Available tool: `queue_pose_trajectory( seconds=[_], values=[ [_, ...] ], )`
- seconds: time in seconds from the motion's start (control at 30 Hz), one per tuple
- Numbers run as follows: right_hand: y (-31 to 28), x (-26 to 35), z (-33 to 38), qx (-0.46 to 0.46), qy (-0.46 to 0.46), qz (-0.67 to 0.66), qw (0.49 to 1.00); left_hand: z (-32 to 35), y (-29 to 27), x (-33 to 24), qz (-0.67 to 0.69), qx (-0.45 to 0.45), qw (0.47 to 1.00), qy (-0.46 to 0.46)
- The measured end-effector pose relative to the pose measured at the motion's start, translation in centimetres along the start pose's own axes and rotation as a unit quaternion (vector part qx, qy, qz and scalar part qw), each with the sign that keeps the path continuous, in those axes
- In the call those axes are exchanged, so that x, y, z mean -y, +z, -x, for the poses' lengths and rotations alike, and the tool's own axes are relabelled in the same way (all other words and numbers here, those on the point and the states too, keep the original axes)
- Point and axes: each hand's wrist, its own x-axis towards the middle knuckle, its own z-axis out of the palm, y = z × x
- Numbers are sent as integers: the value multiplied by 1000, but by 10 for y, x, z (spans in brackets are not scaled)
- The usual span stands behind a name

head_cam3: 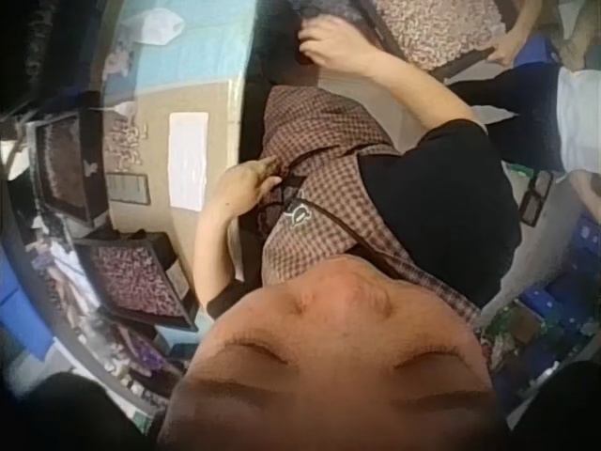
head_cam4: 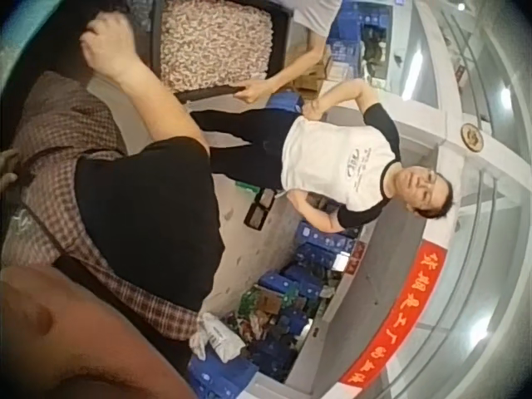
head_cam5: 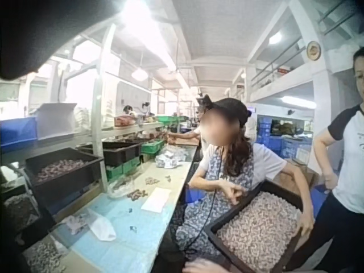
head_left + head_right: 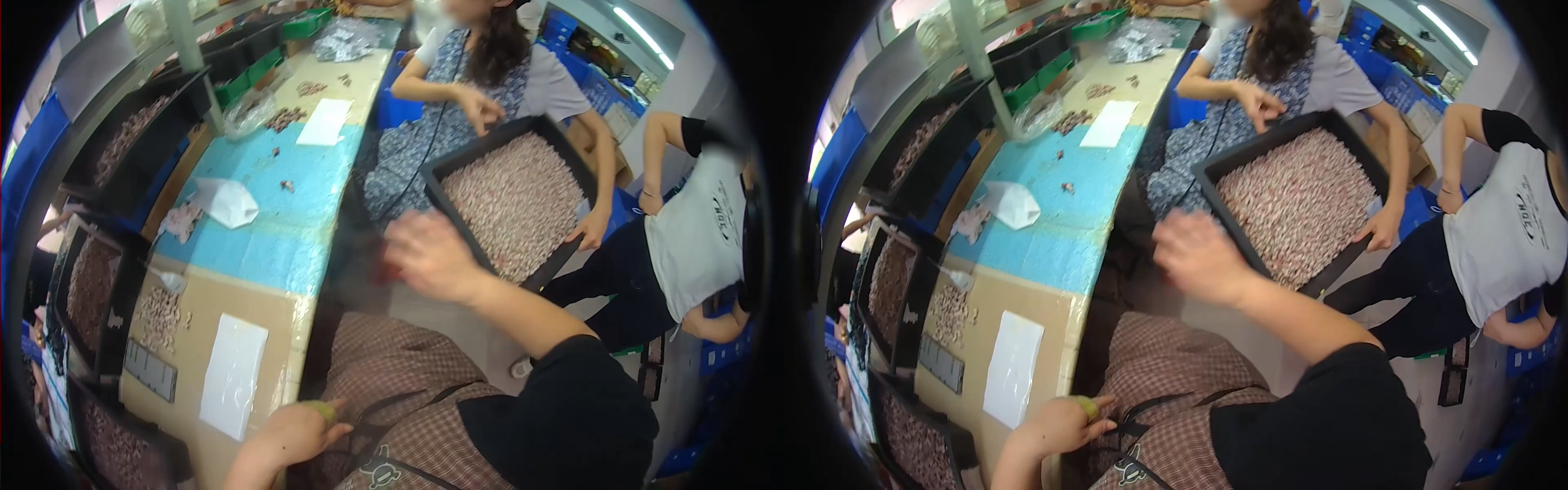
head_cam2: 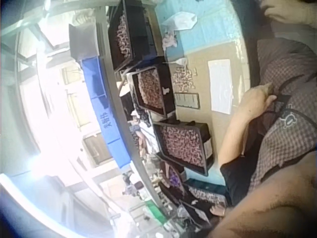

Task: Assembling small plastic components by hand at a manufacturing workstation.

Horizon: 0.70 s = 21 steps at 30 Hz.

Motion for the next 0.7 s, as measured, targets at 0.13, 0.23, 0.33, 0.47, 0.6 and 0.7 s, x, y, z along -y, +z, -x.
queue_pose_trajectory(
  seconds=[0.13,0.23,0.33,0.47,0.6,0.7],
  values=[
    [-18,-32,33,-11,259,83,962,-7,-12,-7,5,-13,1000,21],
    [-8,-38,38,5,252,-69,965,-5,-24,-15,-2,-7,1000,10],
    [9,-45,63,-8,237,-116,964,-22,-28,-16,-18,-34,998,51],
    [25,-51,96,26,260,-137,956,-95,-41,-47,-61,-77,991,95],
    [46,-54,136,60,281,-81,954,-163,-63,-79,-160,24,985,57],
    [54,-63,167,64,264,-32,962,-190,-71,-90,-188,60,979,48]
  ],
)
